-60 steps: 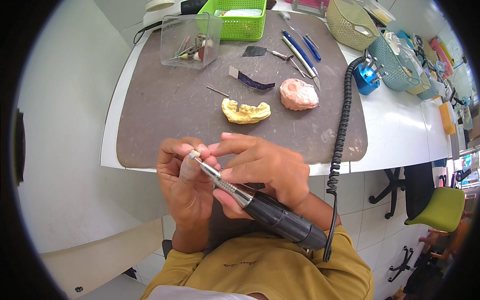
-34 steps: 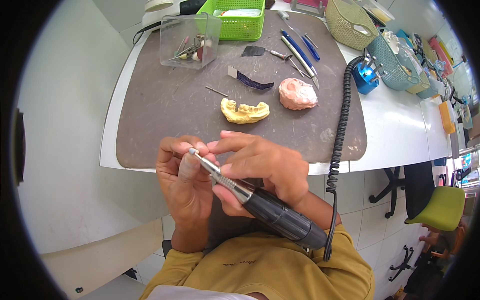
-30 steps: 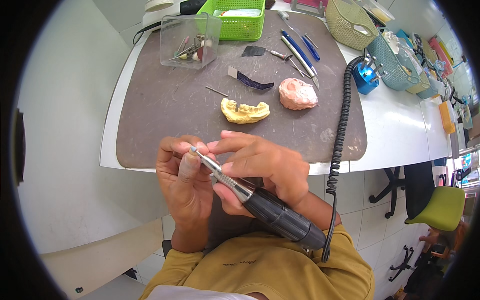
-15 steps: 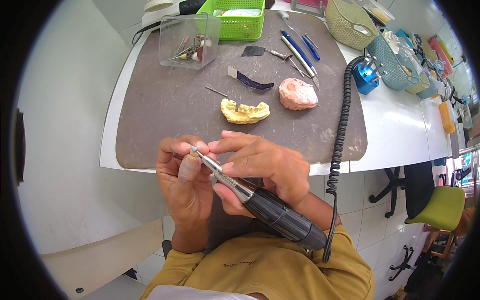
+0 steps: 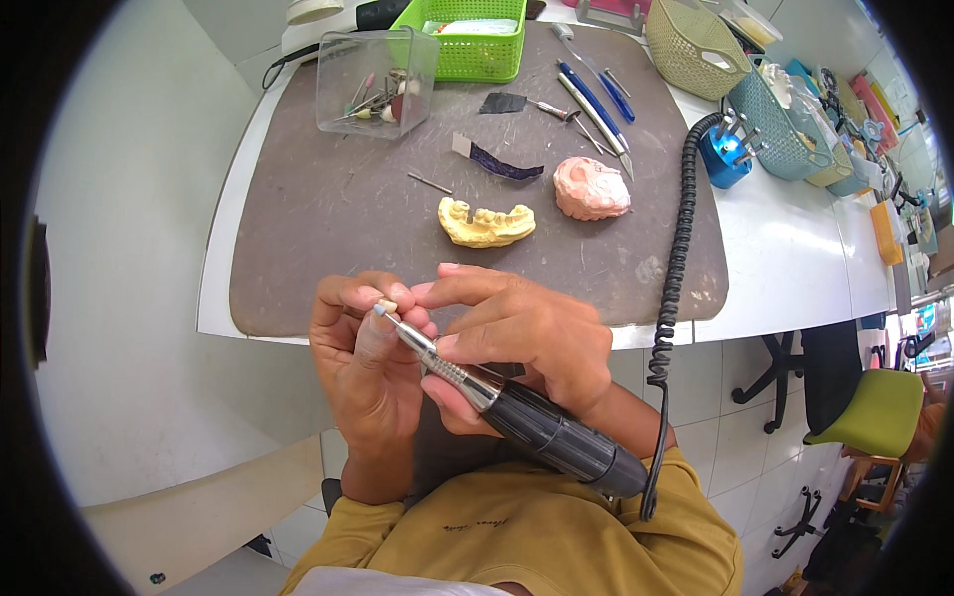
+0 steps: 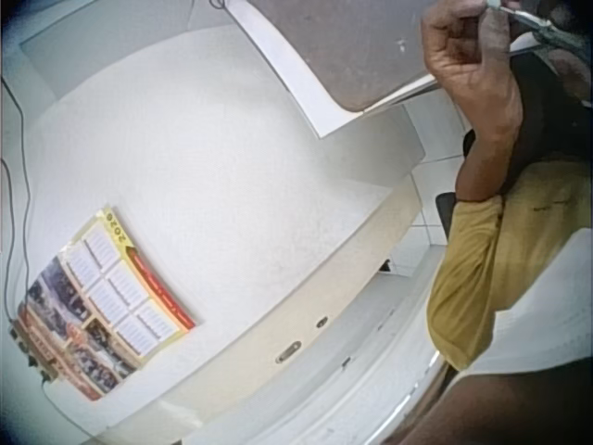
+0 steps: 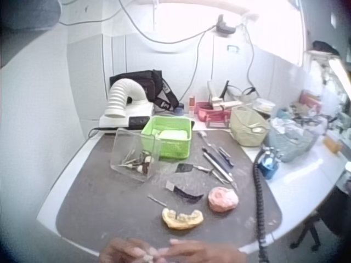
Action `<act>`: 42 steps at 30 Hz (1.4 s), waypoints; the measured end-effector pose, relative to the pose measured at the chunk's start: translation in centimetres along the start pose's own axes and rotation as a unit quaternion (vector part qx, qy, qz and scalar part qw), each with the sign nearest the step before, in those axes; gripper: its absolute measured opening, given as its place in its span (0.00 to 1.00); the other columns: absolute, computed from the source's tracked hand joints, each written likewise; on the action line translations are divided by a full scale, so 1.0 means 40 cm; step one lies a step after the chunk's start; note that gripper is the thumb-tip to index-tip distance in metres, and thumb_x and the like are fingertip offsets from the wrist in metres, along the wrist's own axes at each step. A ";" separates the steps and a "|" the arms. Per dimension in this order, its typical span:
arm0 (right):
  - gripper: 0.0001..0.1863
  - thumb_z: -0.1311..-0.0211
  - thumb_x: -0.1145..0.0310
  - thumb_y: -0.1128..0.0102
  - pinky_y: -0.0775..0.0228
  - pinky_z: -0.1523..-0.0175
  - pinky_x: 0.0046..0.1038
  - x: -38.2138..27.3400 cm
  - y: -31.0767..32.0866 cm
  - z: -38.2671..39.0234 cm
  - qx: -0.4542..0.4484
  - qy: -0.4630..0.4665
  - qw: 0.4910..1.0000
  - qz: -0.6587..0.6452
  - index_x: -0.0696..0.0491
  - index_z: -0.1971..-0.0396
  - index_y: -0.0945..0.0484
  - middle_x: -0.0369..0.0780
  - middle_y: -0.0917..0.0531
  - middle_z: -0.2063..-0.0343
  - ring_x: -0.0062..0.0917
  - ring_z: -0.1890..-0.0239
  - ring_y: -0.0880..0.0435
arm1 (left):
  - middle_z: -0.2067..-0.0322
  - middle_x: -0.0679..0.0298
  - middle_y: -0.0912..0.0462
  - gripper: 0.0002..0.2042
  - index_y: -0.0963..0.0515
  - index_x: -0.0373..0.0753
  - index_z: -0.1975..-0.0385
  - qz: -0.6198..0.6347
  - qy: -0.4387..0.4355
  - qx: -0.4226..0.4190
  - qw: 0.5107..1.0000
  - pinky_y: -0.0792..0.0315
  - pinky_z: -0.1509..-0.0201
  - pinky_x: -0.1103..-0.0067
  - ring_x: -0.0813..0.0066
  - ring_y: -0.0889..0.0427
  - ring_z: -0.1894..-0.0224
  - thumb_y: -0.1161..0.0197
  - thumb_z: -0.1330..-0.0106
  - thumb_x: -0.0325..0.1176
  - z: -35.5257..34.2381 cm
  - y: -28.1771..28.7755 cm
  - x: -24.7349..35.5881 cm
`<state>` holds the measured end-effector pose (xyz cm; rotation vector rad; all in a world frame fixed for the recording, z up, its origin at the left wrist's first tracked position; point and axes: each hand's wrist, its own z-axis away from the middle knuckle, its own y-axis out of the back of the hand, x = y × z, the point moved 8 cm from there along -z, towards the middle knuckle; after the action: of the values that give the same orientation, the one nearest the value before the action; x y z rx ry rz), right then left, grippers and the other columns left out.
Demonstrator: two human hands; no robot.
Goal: The person refines dental prosthetics by using a dental drill to grind a single tooth crown and then using a precision blade to scrape and carve a grey dental bridge model.
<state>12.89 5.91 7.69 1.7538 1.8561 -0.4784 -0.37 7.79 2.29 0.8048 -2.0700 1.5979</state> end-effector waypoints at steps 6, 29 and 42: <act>0.18 0.57 0.77 0.26 0.25 0.48 0.45 0.005 0.009 0.000 0.025 -0.022 0.999 -0.004 0.55 0.65 0.25 0.41 0.18 0.71 0.42 0.58 0.15 | 0.62 0.51 0.21 0.06 0.29 0.32 0.63 -0.008 -0.008 0.002 1.000 0.18 0.56 0.75 0.71 0.17 0.62 0.41 0.37 0.19 0.000 -0.001 0.003; 0.20 0.57 0.76 0.26 0.24 0.49 0.44 0.006 0.007 0.002 0.025 -0.011 1.000 0.009 0.54 0.64 0.26 0.41 0.18 0.71 0.40 0.59 0.15 | 0.63 0.52 0.20 0.05 0.27 0.30 0.63 -0.004 -0.003 0.001 1.000 0.18 0.56 0.74 0.71 0.17 0.61 0.41 0.37 0.20 0.002 -0.002 0.000; 0.19 0.57 0.76 0.26 0.24 0.50 0.44 -0.004 0.003 -0.002 -0.003 0.002 1.000 0.015 0.54 0.65 0.25 0.41 0.17 0.71 0.40 0.59 0.15 | 0.64 0.52 0.20 0.05 0.27 0.31 0.63 -0.003 0.005 -0.001 1.000 0.17 0.57 0.75 0.72 0.17 0.62 0.41 0.37 0.19 0.001 -0.006 -0.001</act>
<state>13.01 5.84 7.86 1.7773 1.8301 -0.4570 -0.17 7.71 2.42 0.7990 -2.0597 1.5947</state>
